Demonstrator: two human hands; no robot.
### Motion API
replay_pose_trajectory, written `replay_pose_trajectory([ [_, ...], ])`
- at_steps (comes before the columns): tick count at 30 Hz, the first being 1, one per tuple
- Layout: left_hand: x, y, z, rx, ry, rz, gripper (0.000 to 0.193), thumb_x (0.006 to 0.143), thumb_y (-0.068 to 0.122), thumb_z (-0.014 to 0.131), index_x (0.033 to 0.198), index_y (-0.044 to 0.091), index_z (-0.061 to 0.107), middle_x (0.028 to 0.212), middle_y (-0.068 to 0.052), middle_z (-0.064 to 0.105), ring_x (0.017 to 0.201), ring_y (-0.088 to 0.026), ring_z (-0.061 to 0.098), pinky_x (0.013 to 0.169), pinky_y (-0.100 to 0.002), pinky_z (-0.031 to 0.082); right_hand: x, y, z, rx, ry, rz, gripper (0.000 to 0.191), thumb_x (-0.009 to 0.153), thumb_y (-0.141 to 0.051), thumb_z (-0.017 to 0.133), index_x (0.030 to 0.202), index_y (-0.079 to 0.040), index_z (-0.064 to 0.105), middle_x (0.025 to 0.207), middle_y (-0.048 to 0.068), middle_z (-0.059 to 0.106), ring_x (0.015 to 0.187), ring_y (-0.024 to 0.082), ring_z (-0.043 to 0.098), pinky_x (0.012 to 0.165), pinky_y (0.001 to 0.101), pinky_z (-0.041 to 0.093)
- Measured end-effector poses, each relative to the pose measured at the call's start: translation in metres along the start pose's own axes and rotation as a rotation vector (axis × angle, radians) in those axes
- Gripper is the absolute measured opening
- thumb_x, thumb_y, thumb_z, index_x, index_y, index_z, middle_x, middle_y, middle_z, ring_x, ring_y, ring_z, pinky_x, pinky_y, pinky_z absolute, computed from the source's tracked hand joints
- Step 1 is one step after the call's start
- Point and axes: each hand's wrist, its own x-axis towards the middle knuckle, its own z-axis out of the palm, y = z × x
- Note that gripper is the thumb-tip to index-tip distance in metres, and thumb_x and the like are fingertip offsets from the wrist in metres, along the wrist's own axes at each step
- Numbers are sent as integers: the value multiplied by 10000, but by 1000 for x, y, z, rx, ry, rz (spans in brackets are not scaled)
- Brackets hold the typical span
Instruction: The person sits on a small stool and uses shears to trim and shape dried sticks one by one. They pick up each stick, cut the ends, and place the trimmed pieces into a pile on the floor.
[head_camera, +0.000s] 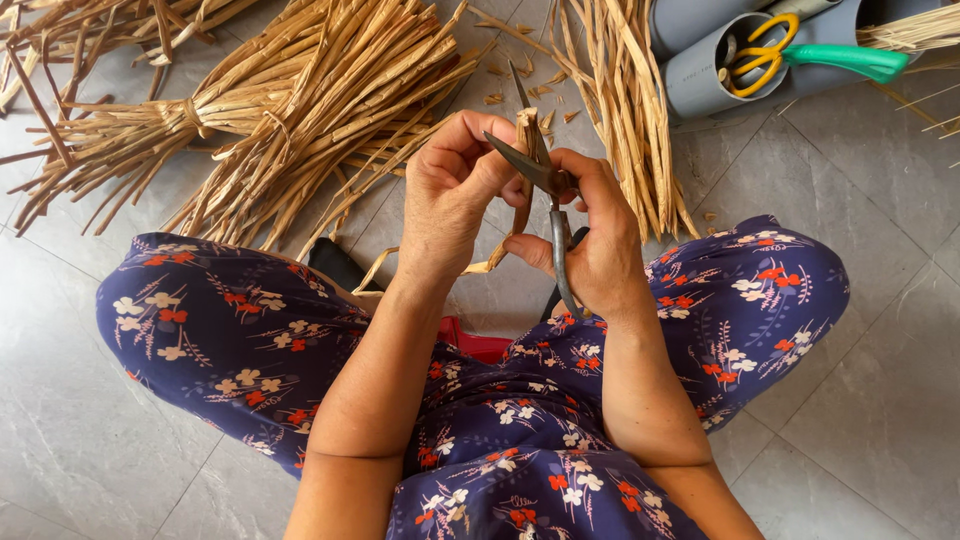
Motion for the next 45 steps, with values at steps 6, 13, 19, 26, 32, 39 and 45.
replay_pose_trajectory([
  [6,-1,-3,3,15,38,0,97,1029,93,678,1049,16,624,848,-40,657,732,-92,599,682,-242,518,-1,-5,3,95,-3,101,755,704,-253,991,1328,-55,614,1080,36,649,901,130,639,764,261,540],
  [13,3,-4,5,13,66,-15,91,1018,96,662,1022,21,612,839,-32,646,721,-89,611,651,-253,560,0,-10,7,344,-1,131,638,763,-85,935,1313,-7,620,1163,65,742,1084,109,725,916,250,621],
  [19,2,-2,1,9,50,-15,103,1021,100,675,1027,17,614,833,-38,650,714,-91,619,659,-249,554,2,-15,3,172,17,164,639,714,-102,964,1268,-9,659,1014,43,726,873,74,649,711,222,536],
  [26,1,-6,3,61,47,-34,118,1012,97,694,994,12,614,809,-47,663,689,-95,633,644,-240,557,4,-14,1,278,15,93,614,770,-114,939,1286,3,628,1054,22,714,903,55,673,781,212,576],
  [32,2,-5,3,46,76,-48,123,997,100,698,980,4,623,794,-51,662,674,-96,629,632,-240,555,4,-9,2,159,33,146,618,723,-160,957,1254,-11,679,965,45,764,840,82,663,735,239,562],
  [39,4,-8,-4,54,88,-46,119,990,93,698,983,1,624,829,-56,672,690,-97,636,633,-257,577,1,-2,5,155,27,100,583,755,-173,933,1263,-29,686,1056,60,791,955,92,745,844,244,609],
  [45,3,-2,-2,179,98,43,116,1019,104,694,1043,11,630,970,-51,695,775,-81,639,665,-238,563,4,8,6,128,-33,229,521,794,-259,919,1210,-30,705,720,73,619,658,95,579,597,232,454],
])
